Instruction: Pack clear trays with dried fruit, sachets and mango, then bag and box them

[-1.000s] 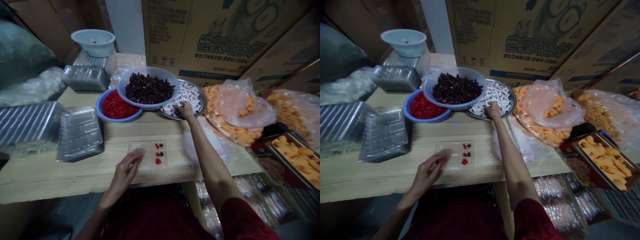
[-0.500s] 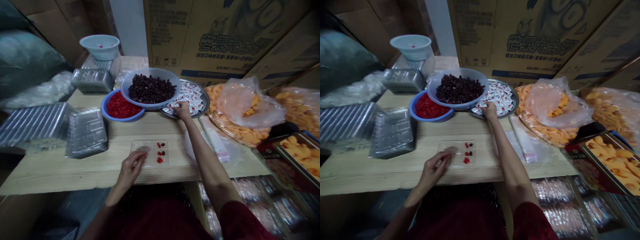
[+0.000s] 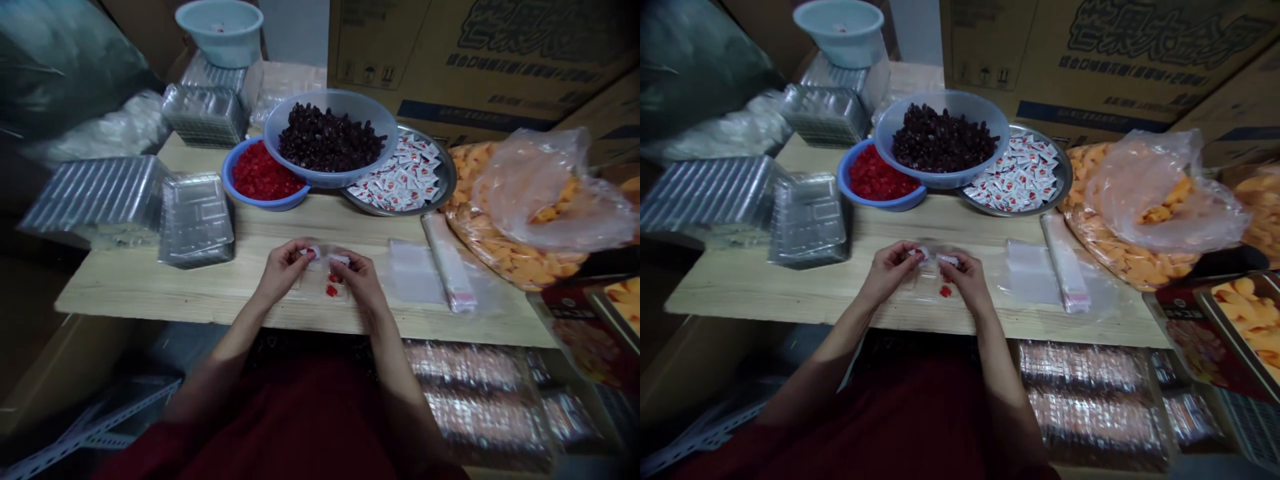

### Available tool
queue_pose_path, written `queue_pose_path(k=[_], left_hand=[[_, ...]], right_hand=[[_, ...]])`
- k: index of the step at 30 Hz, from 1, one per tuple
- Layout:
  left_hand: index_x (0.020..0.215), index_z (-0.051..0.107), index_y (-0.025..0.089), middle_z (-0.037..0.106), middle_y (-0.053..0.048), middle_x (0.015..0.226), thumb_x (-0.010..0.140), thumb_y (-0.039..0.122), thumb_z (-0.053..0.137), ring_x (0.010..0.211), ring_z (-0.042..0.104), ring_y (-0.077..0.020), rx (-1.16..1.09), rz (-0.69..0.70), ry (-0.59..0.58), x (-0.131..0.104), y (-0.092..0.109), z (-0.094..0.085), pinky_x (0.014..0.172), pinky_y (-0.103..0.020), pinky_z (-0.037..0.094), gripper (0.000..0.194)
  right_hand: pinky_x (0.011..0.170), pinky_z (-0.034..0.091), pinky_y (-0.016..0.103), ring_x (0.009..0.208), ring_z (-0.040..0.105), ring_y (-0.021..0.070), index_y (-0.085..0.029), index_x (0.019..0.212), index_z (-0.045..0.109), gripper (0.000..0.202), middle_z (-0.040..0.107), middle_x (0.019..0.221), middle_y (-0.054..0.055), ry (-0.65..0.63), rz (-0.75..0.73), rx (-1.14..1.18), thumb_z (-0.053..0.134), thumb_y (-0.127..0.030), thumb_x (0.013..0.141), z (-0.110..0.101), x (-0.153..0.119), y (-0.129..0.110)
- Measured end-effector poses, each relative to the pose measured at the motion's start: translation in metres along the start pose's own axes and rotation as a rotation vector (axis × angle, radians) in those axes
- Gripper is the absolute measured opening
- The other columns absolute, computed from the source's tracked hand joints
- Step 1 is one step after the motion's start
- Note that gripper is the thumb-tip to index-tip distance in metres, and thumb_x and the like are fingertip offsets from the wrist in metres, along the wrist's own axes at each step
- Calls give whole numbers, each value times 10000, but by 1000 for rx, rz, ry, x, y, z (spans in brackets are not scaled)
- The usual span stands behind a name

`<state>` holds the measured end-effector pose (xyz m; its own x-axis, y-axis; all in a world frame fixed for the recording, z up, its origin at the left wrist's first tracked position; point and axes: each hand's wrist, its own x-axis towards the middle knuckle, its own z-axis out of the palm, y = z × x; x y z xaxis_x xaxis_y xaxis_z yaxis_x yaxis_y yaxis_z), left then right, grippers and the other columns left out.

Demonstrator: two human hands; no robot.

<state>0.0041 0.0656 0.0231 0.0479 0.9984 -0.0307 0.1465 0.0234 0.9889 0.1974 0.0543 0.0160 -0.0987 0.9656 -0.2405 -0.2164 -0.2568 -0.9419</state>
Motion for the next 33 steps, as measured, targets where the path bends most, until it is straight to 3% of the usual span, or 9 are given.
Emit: queue_pose_path(k=[3, 6, 9, 13, 15, 20, 23, 27, 33], left_hand=[[962, 703, 153, 554, 39, 615, 844, 405, 734, 545, 459, -98, 97, 7, 53, 6, -12, -9, 530, -220, 338, 280], [974, 700, 172, 568, 36, 629, 870, 388, 704, 575, 498, -118, 307, 73, -39, 10, -23, -4, 575, -239, 384, 240], [964, 710, 184, 638, -14, 775, 910, 325, 656, 705, 580, -158, 532, 172, -111, 12, -28, 6, 701, -284, 463, 161], [1109, 704, 185, 618, -106, 1151, 911, 315, 665, 1042, 607, -230, 584, 288, 52, 5, -24, 8, 915, -363, 497, 240], [1144, 698, 191, 612, -99, 1150, 919, 367, 668, 968, 606, -207, 501, 258, 60, -5, -17, 6, 842, -336, 511, 287], [1081, 699, 177, 627, -3, 765, 918, 446, 665, 637, 530, -124, 173, 3, -207, -34, -5, 4, 586, -240, 417, 316], [946, 702, 164, 623, 6, 702, 895, 419, 683, 618, 532, -118, 131, -53, -102, -41, -10, -3, 590, -239, 416, 261], [918, 683, 171, 650, 7, 706, 877, 394, 694, 605, 563, -121, 172, -84, 53, -46, -15, -13, 590, -240, 441, 227], [857, 625, 205, 646, 16, 723, 939, 355, 607, 628, 579, -133, 502, 56, 125, -60, -23, 7, 628, -248, 443, 172]], right_hand=[[761, 596, 309, 803, 713, 175, -223, 984, 779, 422, 769, 957, 38, 54, 20, 77, 863, -512, 688, -18, -11, 3], [845, 618, 349, 895, 742, 209, -239, 995, 792, 406, 770, 1079, 47, 86, 18, 83, 855, -512, 701, -28, -22, 10], [745, 631, 349, 753, 735, 192, -236, 1012, 791, 424, 782, 988, 34, 120, 17, 53, 861, -504, 691, -25, -30, 21], [599, 583, 299, 575, 648, 142, -238, 891, 775, 327, 727, 726, -24, 173, -19, 20, 874, -464, 676, -16, -34, 32], [570, 561, 284, 540, 613, 126, -240, 833, 753, 286, 695, 672, -39, 175, -39, 12, 875, -447, 678, -10, -34, 32], [569, 558, 287, 587, 648, 147, -233, 795, 707, 304, 689, 675, -24, 111, -50, 32, 865, -470, 690, 12, -34, 31], [588, 565, 290, 651, 671, 162, -240, 909, 742, 303, 722, 759, 1, 62, -50, 9, 827, -476, 740, 19, -35, 34], [700, 575, 312, 773, 677, 176, -256, 993, 760, 269, 751, 958, 36, 143, -112, -114, 783, -439, 798, 13, -44, 39], [775, 566, 345, 828, 679, 212, -270, 986, 769, 212, 747, 988, 50, 132, -134, -248, 696, -433, 871, 6, -59, 39]])
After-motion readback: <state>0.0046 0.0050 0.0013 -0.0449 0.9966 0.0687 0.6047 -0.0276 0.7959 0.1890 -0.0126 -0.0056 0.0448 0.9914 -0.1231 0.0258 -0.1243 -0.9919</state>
